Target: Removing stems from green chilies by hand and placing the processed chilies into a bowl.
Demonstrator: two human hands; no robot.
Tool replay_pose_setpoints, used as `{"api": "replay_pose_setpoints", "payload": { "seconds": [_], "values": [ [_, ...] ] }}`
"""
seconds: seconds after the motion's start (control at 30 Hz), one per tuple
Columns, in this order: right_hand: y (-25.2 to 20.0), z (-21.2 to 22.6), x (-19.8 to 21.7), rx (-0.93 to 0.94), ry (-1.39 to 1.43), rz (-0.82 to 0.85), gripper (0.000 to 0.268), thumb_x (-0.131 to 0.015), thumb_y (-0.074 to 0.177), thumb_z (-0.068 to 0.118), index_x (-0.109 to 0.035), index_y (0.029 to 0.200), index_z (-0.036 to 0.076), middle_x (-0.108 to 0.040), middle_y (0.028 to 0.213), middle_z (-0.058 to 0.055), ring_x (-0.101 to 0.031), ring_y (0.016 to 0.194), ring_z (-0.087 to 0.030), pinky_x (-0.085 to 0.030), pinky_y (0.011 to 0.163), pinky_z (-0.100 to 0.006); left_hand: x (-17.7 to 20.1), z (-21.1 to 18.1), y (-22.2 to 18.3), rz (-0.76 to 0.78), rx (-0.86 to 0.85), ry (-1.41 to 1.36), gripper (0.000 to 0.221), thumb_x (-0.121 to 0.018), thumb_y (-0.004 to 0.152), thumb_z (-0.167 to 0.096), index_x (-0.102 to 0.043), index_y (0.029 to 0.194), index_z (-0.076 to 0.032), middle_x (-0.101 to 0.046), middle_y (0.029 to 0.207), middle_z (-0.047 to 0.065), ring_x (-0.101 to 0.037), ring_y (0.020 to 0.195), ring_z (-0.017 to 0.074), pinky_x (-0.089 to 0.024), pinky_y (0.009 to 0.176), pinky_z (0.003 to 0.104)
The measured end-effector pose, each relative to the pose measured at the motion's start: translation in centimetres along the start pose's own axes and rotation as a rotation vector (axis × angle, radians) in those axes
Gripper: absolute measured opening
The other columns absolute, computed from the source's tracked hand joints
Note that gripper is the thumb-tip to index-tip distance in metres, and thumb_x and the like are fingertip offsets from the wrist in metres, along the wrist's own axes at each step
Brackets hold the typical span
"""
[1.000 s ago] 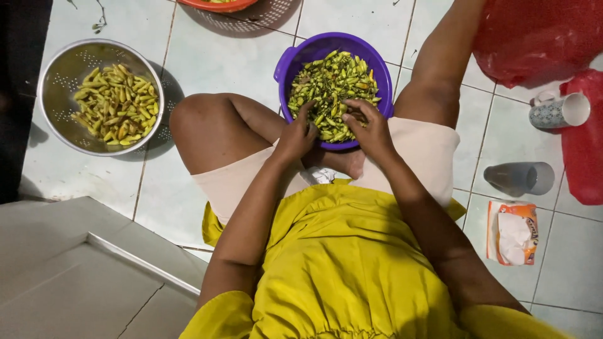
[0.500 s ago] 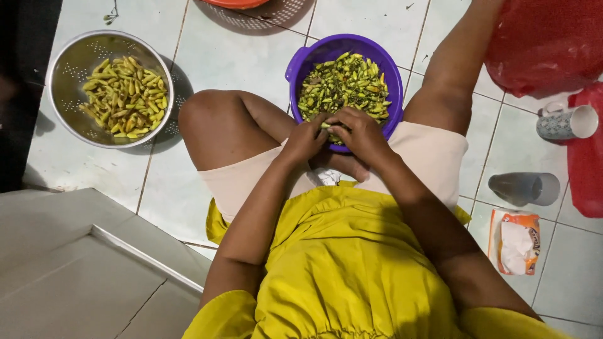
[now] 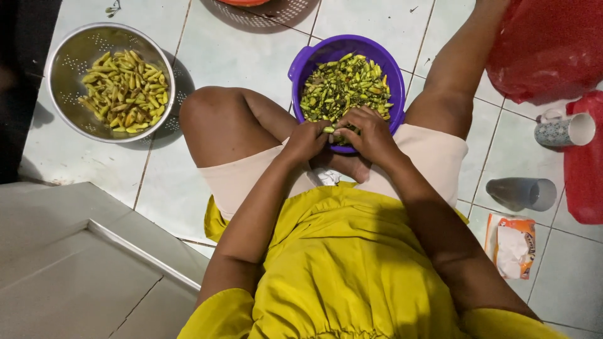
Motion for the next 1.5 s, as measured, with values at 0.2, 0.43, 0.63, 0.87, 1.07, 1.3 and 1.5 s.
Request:
{"api": "replay_pose_setpoints", "payload": {
  "seconds": [0.2,0.43,0.63,0.87,1.07,1.3,1.5],
  "values": [
    [-0.2,-0.6,-0.7,-0.002,0.168,0.026,0.011,-0.070,0.101,0.008,-0.072,0.111,0.006,-0.073,0.107,-0.015,-0.065,0.110,-0.042,-0.050,0.094,-0.059,0.0,-0.1,0.1,0.041,0.001,0.024,0.036,-0.057,0.095,-0.025,-0.069,0.129,-0.025,-0.073,0.099,0.026,-0.068,0.103,0.0494,-0.054,0.096,0.059],
    [0.8,-2.8,2.6,-0.003,-0.043,-0.128,0.023,-0.059,0.108,0.005,-0.071,0.128,0.007,-0.066,0.115,-0.016,-0.060,0.117,-0.042,-0.047,0.099,-0.056,2.4,-3.4,-1.2,0.028,0.037,-0.131,0.034,-0.052,0.098,-0.024,-0.067,0.128,-0.023,-0.073,0.105,0.025,-0.066,0.107,0.0501,-0.053,0.096,0.060],
    [2.0,-1.0,-1.8,0.042,-0.179,-0.100,0.014,-0.069,0.103,0.008,-0.078,0.114,0.005,-0.066,0.109,-0.015,-0.062,0.111,-0.038,-0.049,0.097,-0.054,1.8,-2.0,-0.7,0.013,0.066,-0.125,0.035,-0.053,0.099,-0.026,-0.061,0.132,-0.024,-0.073,0.111,0.023,-0.066,0.111,0.0487,-0.052,0.099,0.060],
    [1.2,-2.9,-1.7,-0.006,-0.248,-0.039,0.015,-0.075,0.098,0.017,-0.076,0.111,0.008,-0.061,0.108,-0.010,-0.059,0.112,-0.034,-0.049,0.096,-0.052,1.2,-1.1,-0.8,0.012,0.106,-0.106,0.037,-0.054,0.098,-0.026,-0.063,0.133,-0.023,-0.074,0.111,0.023,-0.066,0.112,0.0475,-0.052,0.101,0.059],
    [-1.2,-3.3,1.7,-0.106,-0.090,-0.031,0.015,-0.073,0.100,0.018,-0.077,0.113,0.013,-0.068,0.104,-0.012,-0.066,0.107,-0.038,-0.053,0.095,-0.049,1.6,-1.5,-0.6,-0.022,0.061,-0.115,0.031,-0.052,0.098,-0.025,-0.065,0.127,-0.022,-0.075,0.105,0.022,-0.068,0.106,0.0483,-0.053,0.097,0.058],
    [-1.1,-2.3,1.6,-0.121,-0.020,-0.077,0.011,-0.076,0.099,0.022,-0.076,0.107,0.013,-0.071,0.099,-0.010,-0.070,0.102,-0.036,-0.055,0.091,-0.048,0.9,-1.1,-0.3,-0.011,0.030,-0.041,0.038,-0.055,0.098,-0.024,-0.061,0.135,-0.017,-0.074,0.104,0.025,-0.069,0.103,0.0494,-0.054,0.095,0.060],
    [0.7,-0.1,-0.4,-0.082,-0.012,-0.042,0.012,-0.071,0.102,0.018,-0.072,0.104,0.006,-0.068,0.094,-0.013,-0.069,0.098,-0.040,-0.055,0.088,-0.052,0.6,-0.7,-0.1,0.011,0.011,-0.001,0.043,-0.058,0.097,-0.025,-0.059,0.140,-0.017,-0.073,0.106,0.026,-0.068,0.107,0.0496,-0.053,0.097,0.059]
  ]
}}
Point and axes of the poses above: each hand's wrist, its own y-axis towards the middle knuckle, its own x-axis out of the back of the hand, z = x × y, the point moved 10 cm from there along y, towards the middle knuckle
